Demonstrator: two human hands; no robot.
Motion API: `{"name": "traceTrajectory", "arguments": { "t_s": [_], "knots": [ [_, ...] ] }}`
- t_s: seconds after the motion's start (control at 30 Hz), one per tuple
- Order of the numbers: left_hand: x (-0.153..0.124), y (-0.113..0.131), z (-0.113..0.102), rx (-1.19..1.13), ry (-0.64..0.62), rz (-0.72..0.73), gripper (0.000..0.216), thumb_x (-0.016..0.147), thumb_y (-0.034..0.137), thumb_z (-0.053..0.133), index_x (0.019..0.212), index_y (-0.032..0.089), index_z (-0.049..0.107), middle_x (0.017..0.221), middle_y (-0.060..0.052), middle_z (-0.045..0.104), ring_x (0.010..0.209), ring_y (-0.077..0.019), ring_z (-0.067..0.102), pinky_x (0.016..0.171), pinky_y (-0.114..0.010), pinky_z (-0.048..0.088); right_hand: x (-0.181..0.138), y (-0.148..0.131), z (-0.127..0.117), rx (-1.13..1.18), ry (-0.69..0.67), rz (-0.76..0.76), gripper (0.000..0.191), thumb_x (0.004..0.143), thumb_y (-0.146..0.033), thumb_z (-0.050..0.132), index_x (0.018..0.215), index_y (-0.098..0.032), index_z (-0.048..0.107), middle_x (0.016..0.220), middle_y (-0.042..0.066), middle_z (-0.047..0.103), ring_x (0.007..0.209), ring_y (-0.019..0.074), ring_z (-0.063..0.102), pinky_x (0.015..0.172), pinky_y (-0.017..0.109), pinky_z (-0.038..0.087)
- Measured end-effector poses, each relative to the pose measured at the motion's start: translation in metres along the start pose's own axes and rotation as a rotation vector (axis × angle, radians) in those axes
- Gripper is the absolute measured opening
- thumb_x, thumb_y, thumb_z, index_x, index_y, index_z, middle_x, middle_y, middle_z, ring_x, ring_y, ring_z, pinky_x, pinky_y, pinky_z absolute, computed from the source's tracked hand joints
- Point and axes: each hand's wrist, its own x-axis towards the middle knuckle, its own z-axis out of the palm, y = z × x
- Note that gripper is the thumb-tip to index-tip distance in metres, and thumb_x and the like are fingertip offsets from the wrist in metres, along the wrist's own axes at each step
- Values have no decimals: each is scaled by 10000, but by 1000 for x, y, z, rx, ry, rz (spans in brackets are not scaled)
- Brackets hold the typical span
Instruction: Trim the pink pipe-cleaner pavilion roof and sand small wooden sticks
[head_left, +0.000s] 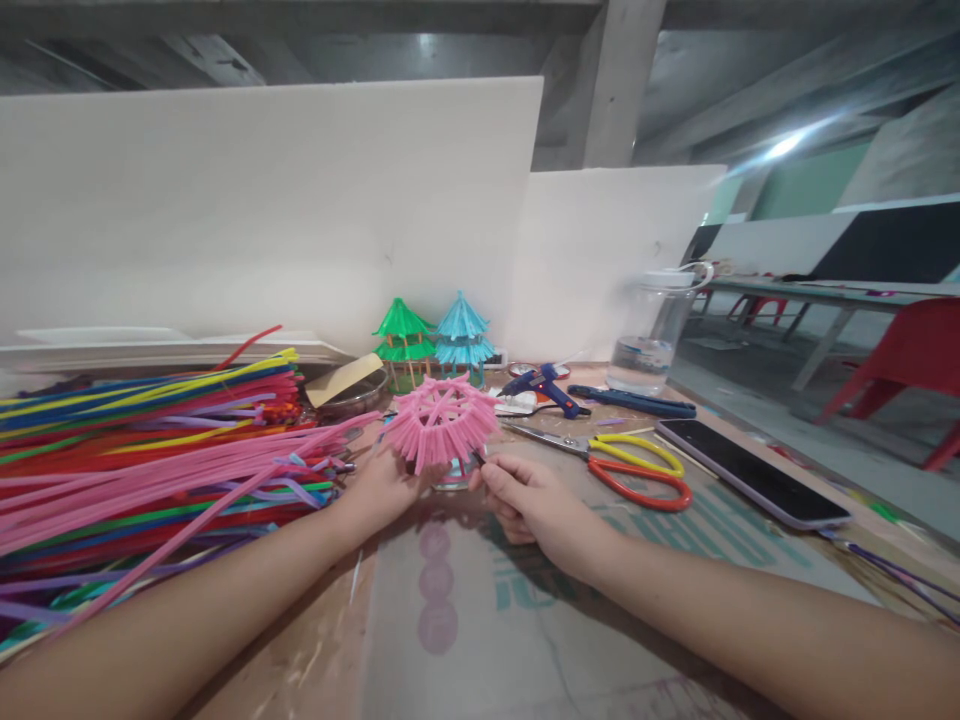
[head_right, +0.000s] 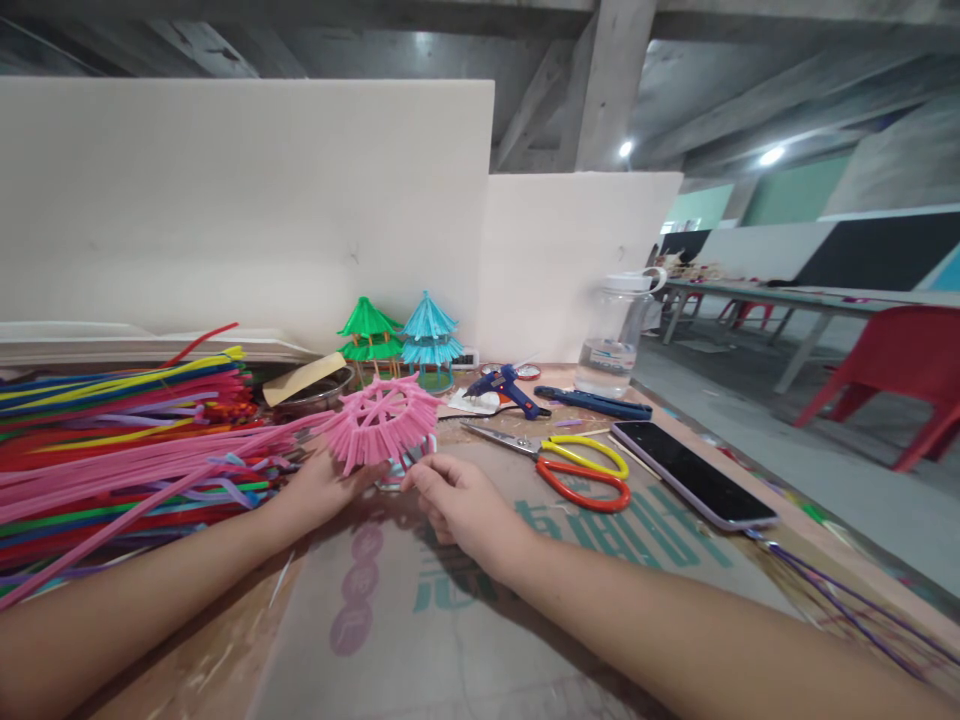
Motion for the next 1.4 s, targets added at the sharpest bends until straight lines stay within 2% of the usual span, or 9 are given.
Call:
{"name": "traceTrajectory", "arguments": {
  "t_s": [0.1,0.3,0.47,0.67,0.9,1.1,1.4],
  "knots": [
    [-1,0,0,8,-1,-7,432,888,559,469,923,176,668,989,-96,747,987,-277,674,895,-394,532,-1,0,0,46,-18,4,500,675,-621,715,815,-178,530,486,-127,333,383,22,183,370,180,101],
    [-2,1,-2,20,-6,-22,449,878,587,479,753,192,652,795,-58,726,854,-262,674,828,-387,543,-2,-1,0,17,-4,10,503,669,-628,717,800,-177,537,472,-130,314,378,22,170,368,185,91],
    [-1,3,-2,20,-4,-23,477,887,600,457,826,177,668,905,-91,742,926,-286,677,860,-411,539,-2,-1,1,59,-7,27,564,621,-664,742,814,-178,532,480,-128,337,380,19,180,369,181,96],
    [-1,-1,0,9,0,-22,477,897,586,444,921,169,675,994,-113,744,979,-291,681,882,-417,542,-1,-1,0,58,-14,16,539,661,-649,727,830,-177,529,497,-123,343,385,22,188,373,189,96],
    [0,1,0,-16,1,-9,436,888,573,477,884,183,671,957,-94,746,954,-275,684,874,-401,544,-2,-1,2,24,6,20,489,673,-619,711,785,-180,525,471,-129,325,378,21,173,370,186,86],
    [-1,0,-1,-18,12,-34,446,885,588,464,868,181,647,948,-97,735,948,-279,678,871,-405,549,-2,-2,3,35,-15,42,520,654,-641,718,801,-180,529,476,-129,326,386,24,167,372,190,91],
    [-3,-3,-1,-13,28,-70,425,869,591,475,708,213,584,729,-58,683,984,-299,656,932,-411,517,-1,0,0,39,-18,29,555,642,-670,720,816,-182,523,492,-126,336,380,21,176,367,188,88]
  ]
}}
